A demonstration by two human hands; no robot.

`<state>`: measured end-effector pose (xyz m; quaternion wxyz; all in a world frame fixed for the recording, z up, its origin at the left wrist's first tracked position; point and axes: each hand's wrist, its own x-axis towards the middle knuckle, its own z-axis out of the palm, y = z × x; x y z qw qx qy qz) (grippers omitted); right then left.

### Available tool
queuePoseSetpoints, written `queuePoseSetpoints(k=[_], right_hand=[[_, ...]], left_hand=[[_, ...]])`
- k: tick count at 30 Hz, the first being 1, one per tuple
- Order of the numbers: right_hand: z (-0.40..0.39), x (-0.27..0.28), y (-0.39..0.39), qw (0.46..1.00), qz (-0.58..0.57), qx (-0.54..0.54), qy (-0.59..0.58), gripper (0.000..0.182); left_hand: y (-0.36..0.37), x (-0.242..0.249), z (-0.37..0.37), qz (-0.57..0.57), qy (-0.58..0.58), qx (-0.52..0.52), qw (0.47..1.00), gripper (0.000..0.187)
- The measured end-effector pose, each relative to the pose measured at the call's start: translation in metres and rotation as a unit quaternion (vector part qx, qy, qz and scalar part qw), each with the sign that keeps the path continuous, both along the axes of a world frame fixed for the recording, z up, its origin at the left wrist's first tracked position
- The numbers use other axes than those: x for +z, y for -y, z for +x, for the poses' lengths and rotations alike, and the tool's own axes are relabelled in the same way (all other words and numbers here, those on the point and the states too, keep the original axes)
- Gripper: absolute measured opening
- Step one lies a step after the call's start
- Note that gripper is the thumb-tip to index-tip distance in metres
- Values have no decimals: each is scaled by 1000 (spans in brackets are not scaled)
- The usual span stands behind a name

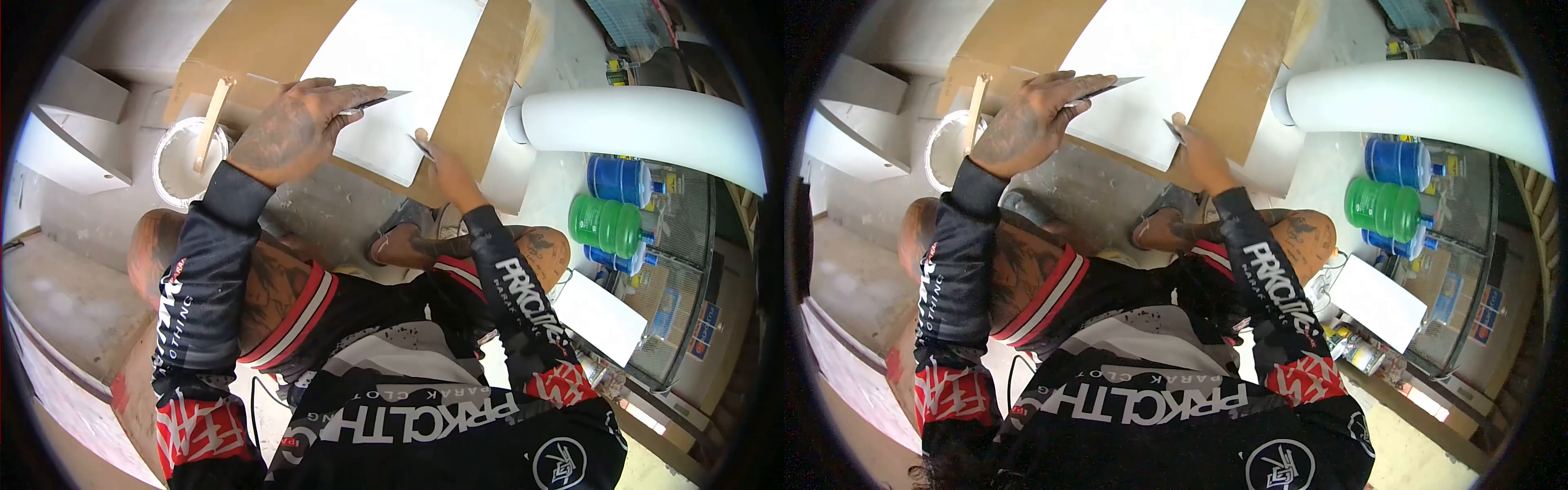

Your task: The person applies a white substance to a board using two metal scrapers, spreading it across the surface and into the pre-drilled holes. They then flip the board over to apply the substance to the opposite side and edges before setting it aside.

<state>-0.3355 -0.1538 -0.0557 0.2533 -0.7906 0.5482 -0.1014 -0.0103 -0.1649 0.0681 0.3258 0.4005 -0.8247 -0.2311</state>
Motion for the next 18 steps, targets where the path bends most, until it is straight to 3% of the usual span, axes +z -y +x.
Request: queuePoseSetpoints(k=[5,9,12,14,17,18], right_hand=[[14,2,-6,998,12,14,-63,33],[18,-3,-58,997,-33,54,-51,33],[17,13,-68,992,9,120,-48,37],[16,31,-62,996,-45,67,-28,39],[0,27,-21,999,-3,-16,-38,38],[-4,24,-8,999,-6,-21,-36,38]], left_hand=[[1,-5,4,-2,-11,9,1000,40],[0,-4,3,-23,-11,10,1000,38],[2,-1,3,-19,-12,16,1000,37],[1,-4,1,-16,-12,24,1000,36],[3,-1,-3,5,-2,15,1000,35],[2,3,-4,65,-7,15,998,33]])
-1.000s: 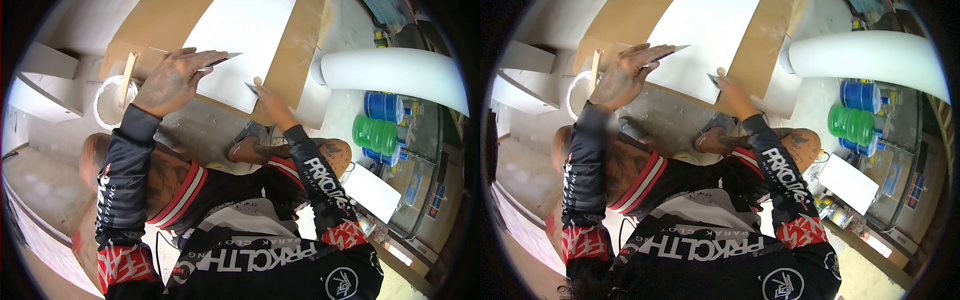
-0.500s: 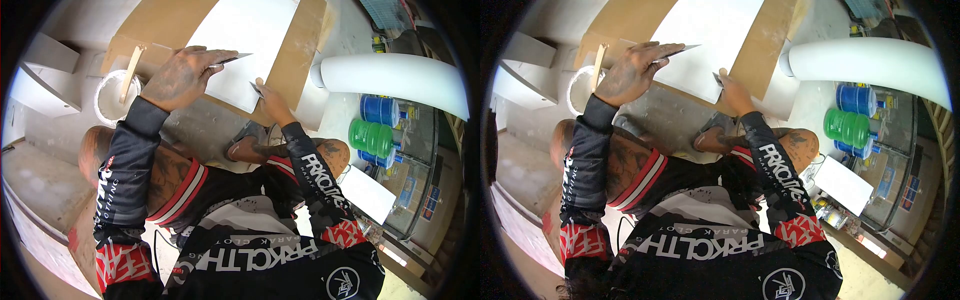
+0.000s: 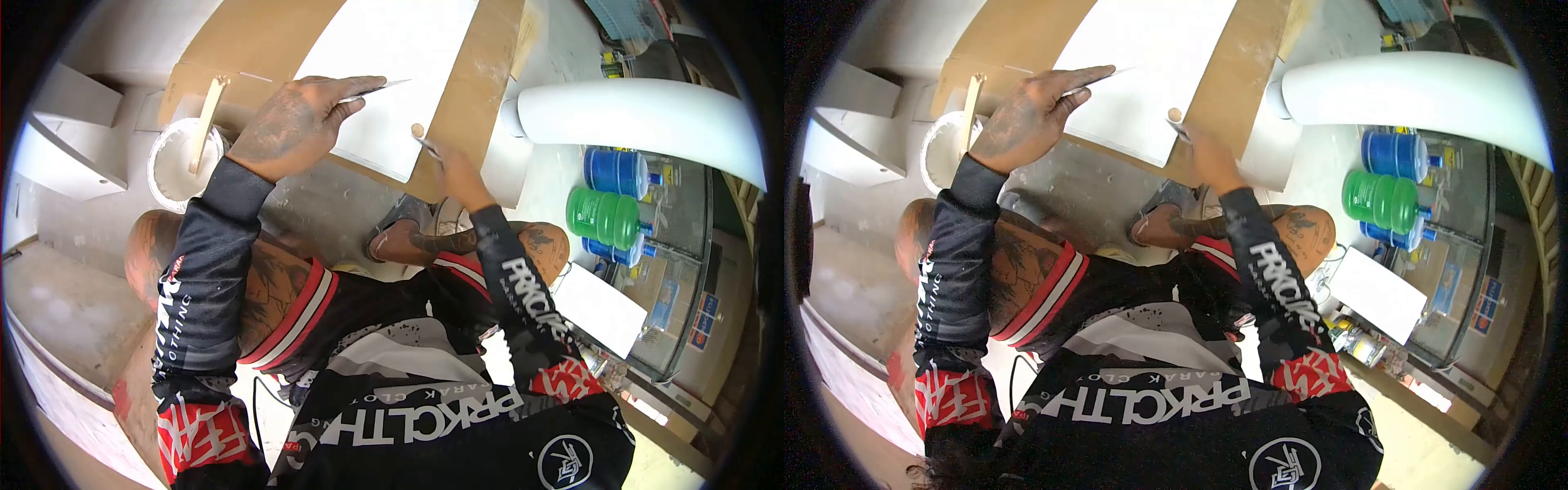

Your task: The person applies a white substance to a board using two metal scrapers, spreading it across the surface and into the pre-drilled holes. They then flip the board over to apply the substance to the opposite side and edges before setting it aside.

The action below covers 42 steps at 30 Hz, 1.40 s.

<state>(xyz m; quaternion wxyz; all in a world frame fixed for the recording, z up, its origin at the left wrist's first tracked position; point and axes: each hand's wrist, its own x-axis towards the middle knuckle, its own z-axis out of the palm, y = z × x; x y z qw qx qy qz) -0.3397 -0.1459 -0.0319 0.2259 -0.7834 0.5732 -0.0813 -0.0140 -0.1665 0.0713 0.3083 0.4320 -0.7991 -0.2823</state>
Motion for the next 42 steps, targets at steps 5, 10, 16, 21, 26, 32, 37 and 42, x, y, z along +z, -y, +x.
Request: queuePoseSetpoints(k=[5,10,16,21,26,32,37,42], right_hand=[[-3,-21,7,999,5,47,-7,36],[-2,-14,-61,989,68,134,-4,33],[46,117,-71,948,-110,-78,287,51],[78,145,-79,897,-269,-28,350,60],[38,54,-99,970,-65,3,233,57],[-12,-13,-60,949,-100,-284,98,33],[-20,-28,-8,980,-66,-178,-56,23],[-11,-32,-3,977,-61,-123,-165,17]], left_hand=[[7,-9,-6,65,-71,31,995,29],[10,-11,-5,176,-144,153,962,33],[-6,-17,-36,563,-473,135,664,21],[-24,9,-53,541,-426,-5,725,26],[-17,14,-21,342,-494,15,799,31],[-17,46,0,414,-634,59,651,31],[-11,30,-15,432,-565,107,695,24],[-10,24,-23,448,-549,73,702,23]])
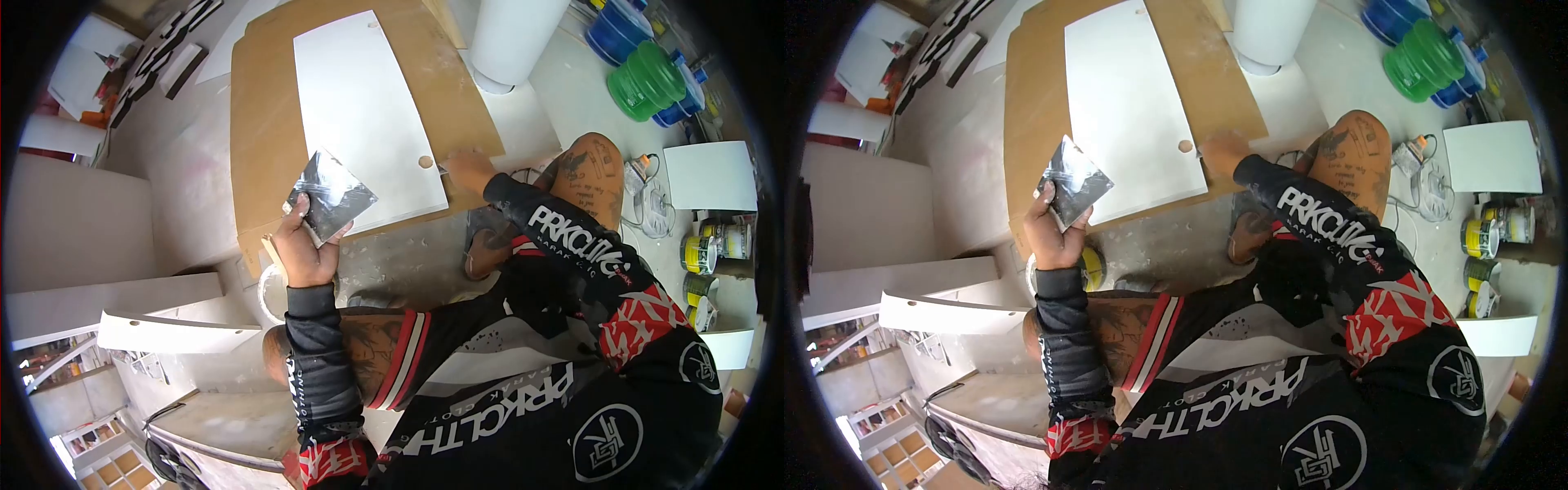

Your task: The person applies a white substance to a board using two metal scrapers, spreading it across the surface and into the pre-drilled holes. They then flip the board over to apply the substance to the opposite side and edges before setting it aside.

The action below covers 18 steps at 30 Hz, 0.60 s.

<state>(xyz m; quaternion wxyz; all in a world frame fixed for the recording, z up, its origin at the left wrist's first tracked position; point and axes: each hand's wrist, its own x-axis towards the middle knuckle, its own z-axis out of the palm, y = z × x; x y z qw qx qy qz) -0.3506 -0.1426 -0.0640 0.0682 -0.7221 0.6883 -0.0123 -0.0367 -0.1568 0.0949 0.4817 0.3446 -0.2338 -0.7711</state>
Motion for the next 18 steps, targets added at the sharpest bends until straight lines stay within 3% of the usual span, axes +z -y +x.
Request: queuePoseSetpoints(k=[3,5,6,8,10,12,14,16,18], right_hand=[[5,8,-11,998,44,19,-40,25],[14,52,-23,982,177,47,-49,30],[11,54,-28,982,174,47,-51,30],[4,68,-35,993,75,44,82,25],[13,103,-47,975,-54,22,215,43],[37,162,-57,899,-159,92,398,62],[59,184,-74,874,-224,124,413,67],[72,208,-83,891,-200,194,358,70],[71,200,-86,902,-172,159,363,69]], left_hand=[[-3,2,-6,1,51,17,999,23],[-4,3,-10,27,52,18,998,24],[-6,0,-10,24,50,19,998,24],[-10,-5,-9,-52,30,-31,998,26],[-10,4,-17,87,-1,-18,996,20],[-13,-3,-21,126,-55,-52,989,19],[-14,-9,-26,149,-60,-99,982,24],[-19,-11,-34,51,26,-127,990,24],[-21,4,-33,49,-5,-106,993,24]])
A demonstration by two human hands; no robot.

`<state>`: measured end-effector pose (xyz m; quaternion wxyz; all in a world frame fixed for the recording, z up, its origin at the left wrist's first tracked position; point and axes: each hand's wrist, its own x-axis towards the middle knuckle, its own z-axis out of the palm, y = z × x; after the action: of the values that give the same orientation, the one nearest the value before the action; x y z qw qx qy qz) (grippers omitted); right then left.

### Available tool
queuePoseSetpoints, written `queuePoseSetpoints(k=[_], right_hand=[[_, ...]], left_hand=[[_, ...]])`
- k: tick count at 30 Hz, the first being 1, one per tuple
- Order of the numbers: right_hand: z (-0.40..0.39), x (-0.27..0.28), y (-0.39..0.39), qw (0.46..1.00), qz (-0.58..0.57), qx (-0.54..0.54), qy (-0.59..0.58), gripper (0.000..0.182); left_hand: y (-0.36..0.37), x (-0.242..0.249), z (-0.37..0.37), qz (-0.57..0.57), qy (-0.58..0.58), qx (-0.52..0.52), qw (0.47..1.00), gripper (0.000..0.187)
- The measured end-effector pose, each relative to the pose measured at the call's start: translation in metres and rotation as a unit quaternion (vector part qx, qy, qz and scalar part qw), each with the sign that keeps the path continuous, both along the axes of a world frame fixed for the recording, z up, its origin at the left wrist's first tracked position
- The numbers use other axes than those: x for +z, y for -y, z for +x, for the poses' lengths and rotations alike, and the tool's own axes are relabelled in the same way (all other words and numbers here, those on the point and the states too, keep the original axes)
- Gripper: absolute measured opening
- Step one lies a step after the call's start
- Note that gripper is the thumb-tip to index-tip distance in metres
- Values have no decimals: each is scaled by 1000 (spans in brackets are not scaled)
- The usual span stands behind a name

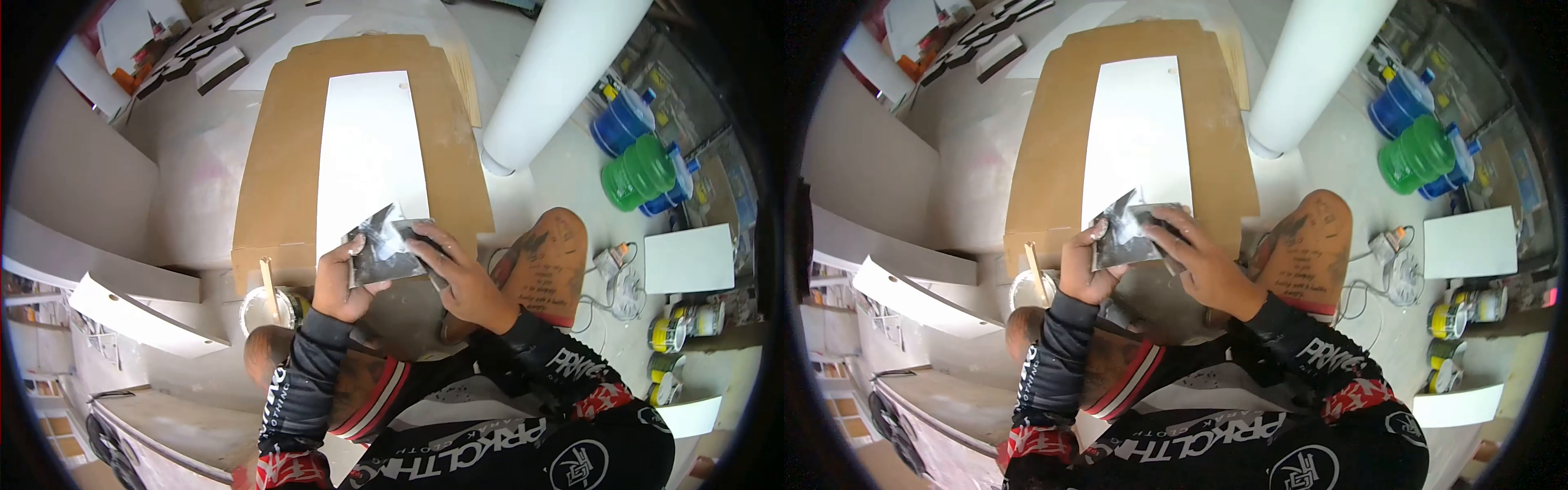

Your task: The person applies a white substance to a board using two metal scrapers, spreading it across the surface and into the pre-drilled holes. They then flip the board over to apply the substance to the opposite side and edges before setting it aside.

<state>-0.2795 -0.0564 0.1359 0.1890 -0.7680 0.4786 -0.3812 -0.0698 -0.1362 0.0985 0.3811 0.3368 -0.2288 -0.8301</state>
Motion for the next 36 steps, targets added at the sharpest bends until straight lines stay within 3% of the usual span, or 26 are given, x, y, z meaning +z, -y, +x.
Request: queuePoseSetpoints(k=[2,4,5,6,7,8,10,11,13,14,15,16,17,18,19,20,21,22,23,26,28,31,36], right_hand=[[-6,-13,1,999,39,-26,7,67],[-27,-28,0,982,169,-10,82,55],[-27,-32,0,899,353,-102,238,36],[-32,-33,6,900,356,-102,229,36],[-32,-22,9,769,418,-67,479,32],[-29,-6,14,574,443,-30,688,29],[-18,22,33,557,464,-49,687,26],[-16,27,43,531,462,-31,710,27],[-29,18,68,488,425,15,762,27],[-42,17,87,503,391,-11,771,26],[-55,19,111,517,356,-38,777,25],[-66,23,140,625,331,-66,704,20],[-100,0,174,804,262,-130,517,17],[-120,-5,216,750,329,-174,547,17],[-138,-14,259,857,302,-92,409,17],[-131,-16,294,882,296,-102,351,20],[-163,-48,345,952,255,-63,155,25],[-175,-63,381,975,216,-46,33,31],[-182,-77,412,980,174,-26,-90,37],[-205,-123,492,955,216,-54,-195,37],[-215,-152,534,944,168,-67,-277,36],[-223,-167,570,918,165,-71,-353,36],[-235,-199,604,930,166,-55,-322,36]], left_hand=[[1,18,8,-8,-102,49,994,23],[6,35,9,-194,12,105,975,37],[8,37,6,-301,111,154,934,35],[6,36,2,-394,210,200,872,33],[3,42,3,-551,301,166,760,33],[16,37,-6,-670,223,170,688,40],[19,33,-7,-742,321,80,583,58],[20,30,-8,-738,320,85,587,58],[23,22,-12,-677,432,31,595,69],[28,17,-9,-669,433,34,603,69],[34,11,-3,-661,488,-44,569,69],[39,3,2,-646,536,-123,529,69],[41,-11,5,-613,545,-156,550,70],[44,-22,6,-585,553,-174,567,69],[48,-28,6,-562,546,-180,594,68],[52,-30,6,-539,537,-187,621,68],[58,-30,6,-532,535,-190,629,68],[66,-27,7,-520,531,-198,639,68],[73,-24,8,-507,527,-207,650,68],[93,-20,13,-453,505,-209,704,68],[110,-19,14,-426,500,-220,722,68],[115,-30,16,-406,516,-216,723,69],[125,-41,12,-392,523,-235,720,66]])
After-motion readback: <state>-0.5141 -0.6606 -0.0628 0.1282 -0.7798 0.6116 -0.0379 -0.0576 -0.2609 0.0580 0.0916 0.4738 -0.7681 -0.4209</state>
